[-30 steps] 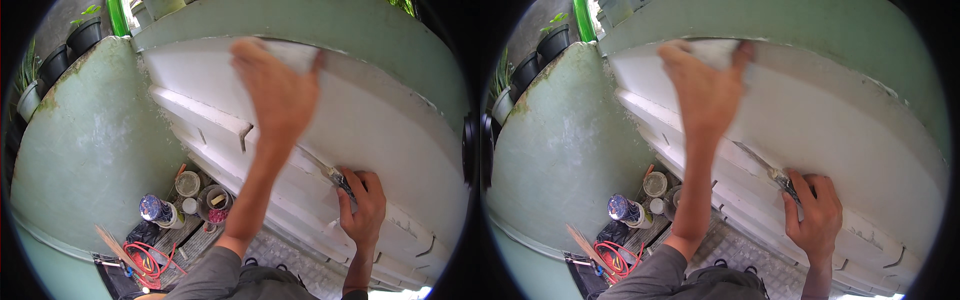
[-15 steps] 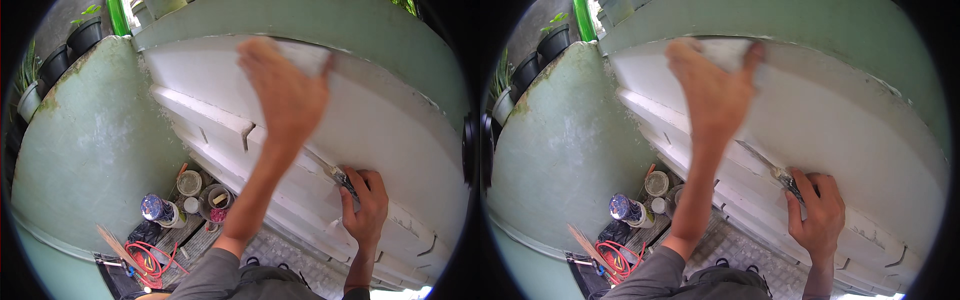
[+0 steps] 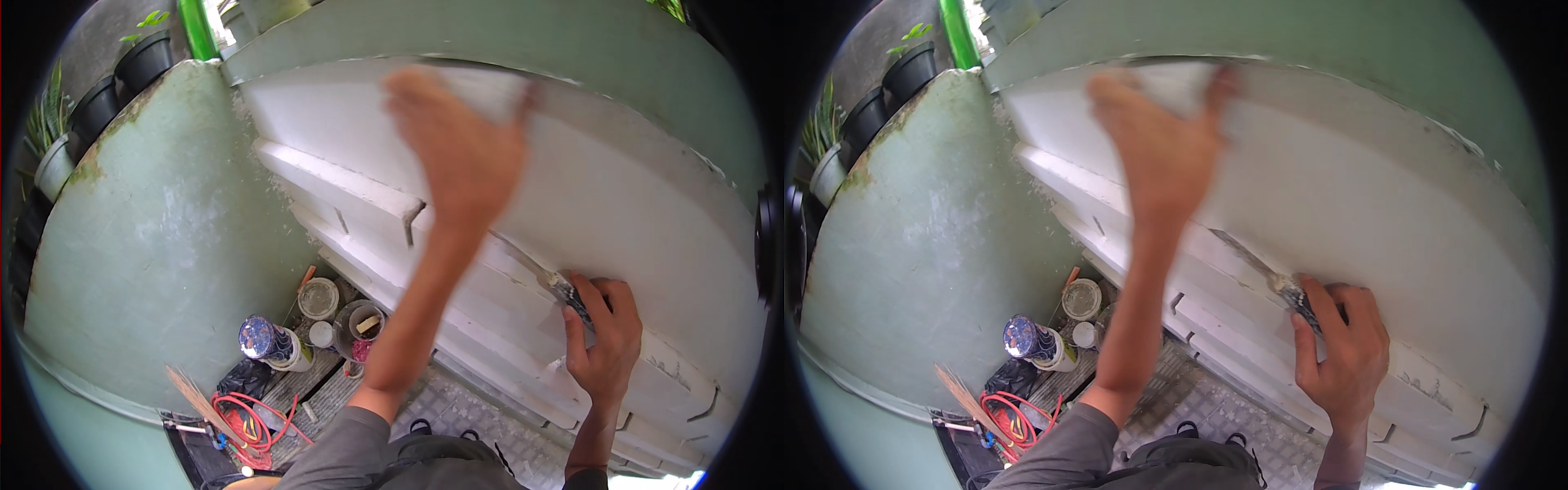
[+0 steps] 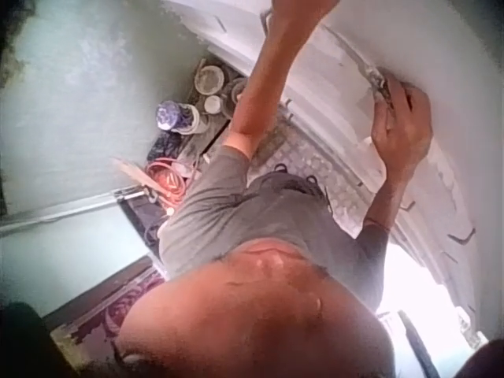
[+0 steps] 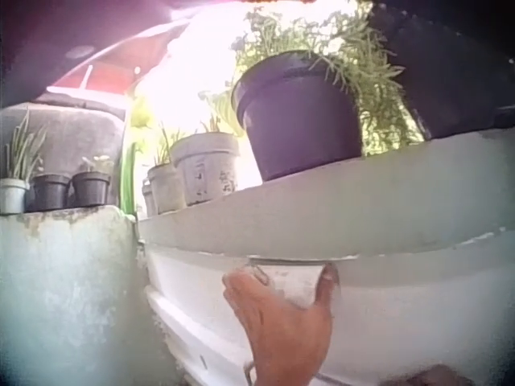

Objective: Applying and smoothing filler or plaster onto a wall corner and grooves using a putty knife and a sanding block.

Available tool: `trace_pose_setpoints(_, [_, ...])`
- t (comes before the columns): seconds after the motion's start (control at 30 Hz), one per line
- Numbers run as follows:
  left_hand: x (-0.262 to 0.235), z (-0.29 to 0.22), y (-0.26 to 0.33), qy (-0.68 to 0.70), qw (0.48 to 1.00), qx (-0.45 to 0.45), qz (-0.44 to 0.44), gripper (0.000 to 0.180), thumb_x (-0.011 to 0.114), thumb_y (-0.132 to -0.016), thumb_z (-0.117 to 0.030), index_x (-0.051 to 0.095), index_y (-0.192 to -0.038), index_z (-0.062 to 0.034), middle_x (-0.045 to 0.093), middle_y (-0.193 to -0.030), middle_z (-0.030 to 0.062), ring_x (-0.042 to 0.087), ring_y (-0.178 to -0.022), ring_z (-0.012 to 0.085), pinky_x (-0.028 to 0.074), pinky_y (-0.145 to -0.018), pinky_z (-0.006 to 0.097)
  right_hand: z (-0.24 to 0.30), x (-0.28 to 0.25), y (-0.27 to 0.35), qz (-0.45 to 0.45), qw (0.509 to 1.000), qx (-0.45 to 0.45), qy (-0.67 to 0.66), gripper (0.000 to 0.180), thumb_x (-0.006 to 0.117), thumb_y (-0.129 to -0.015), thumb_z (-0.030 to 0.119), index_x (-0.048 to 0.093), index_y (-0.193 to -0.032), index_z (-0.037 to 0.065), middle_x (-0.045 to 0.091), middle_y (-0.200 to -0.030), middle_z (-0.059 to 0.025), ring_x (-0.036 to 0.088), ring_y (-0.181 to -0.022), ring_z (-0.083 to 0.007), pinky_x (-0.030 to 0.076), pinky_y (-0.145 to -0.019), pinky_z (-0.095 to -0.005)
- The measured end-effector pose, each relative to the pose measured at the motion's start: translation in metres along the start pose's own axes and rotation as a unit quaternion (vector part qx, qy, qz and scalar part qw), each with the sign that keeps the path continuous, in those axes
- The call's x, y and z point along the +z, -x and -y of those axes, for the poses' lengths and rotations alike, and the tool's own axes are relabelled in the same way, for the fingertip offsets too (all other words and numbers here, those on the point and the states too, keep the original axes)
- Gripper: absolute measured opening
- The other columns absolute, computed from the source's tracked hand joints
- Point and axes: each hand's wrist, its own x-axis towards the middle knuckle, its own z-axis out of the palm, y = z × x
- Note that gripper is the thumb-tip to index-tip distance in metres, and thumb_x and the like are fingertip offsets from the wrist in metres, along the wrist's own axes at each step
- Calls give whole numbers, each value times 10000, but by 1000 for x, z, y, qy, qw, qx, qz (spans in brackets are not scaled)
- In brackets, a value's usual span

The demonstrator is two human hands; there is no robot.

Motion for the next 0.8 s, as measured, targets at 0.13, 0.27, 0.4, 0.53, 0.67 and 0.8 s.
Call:
trace_pose_setpoints(0.13, [-6,-14,4,-52,987,148,-23,774,893,-868,-369,351,-1202,70,442,-1194,221,622,-954,296,595,-679,397,-7,-4,5,6,1000,15,2,379,770,-800,70,757,-1176,27,654,-950,-120,632,-821,-284,514,-708,-381])
trace_pose_setpoints(0.27, [-54,74,-21,2,997,-71,-6,876,886,-858,-328,340,-1416,71,457,-1300,238,463,-1236,397,384,-1095,525,-4,-5,0,-1,1000,6,-12,353,767,-812,72,756,-1162,27,656,-949,-124,640,-818,-290,519,-711,-383])
trace_pose_setpoints(0.4, [-118,123,56,210,952,-224,9,693,754,-982,-259,392,-1519,-13,520,-1267,154,535,-1113,205,453,-993,375,-6,-5,1,-12,1000,2,-4,325,765,-818,68,755,-1140,24,659,-956,-129,650,-825,-300,525,-719,-382])
trace_pose_setpoints(0.53, [-161,146,134,427,781,-455,34,587,481,-1081,-480,521,-1468,-40,620,-1276,89,598,-1193,211,546,-1001,435,-7,-11,4,-18,1000,-5,-14,341,758,-822,59,743,-1159,20,658,-970,-131,657,-836,-296,533,-735,-378])
trace_pose_setpoints(0.67, [-194,146,184,600,605,-518,76,593,393,-1074,-522,616,-1268,-8,636,-1182,121,601,-1215,299,530,-1007,478,-4,-14,5,-17,999,17,-45,432,740,-812,2,714,-1243,17,631,-1063,-158,653,-836,-283,541,-761,-372])
trace_pose_setpoints(0.8, [-178,138,202,613,564,-544,96,595,356,-1067,-528,627,-1065,1,640,-1095,142,582,-1220,365,478,-1021,489,-6,-29,5,-7,1000,10,-15,536,733,-803,-38,690,-1334,22,598,-1117,-172,647,-834,-279,543,-759,-358])
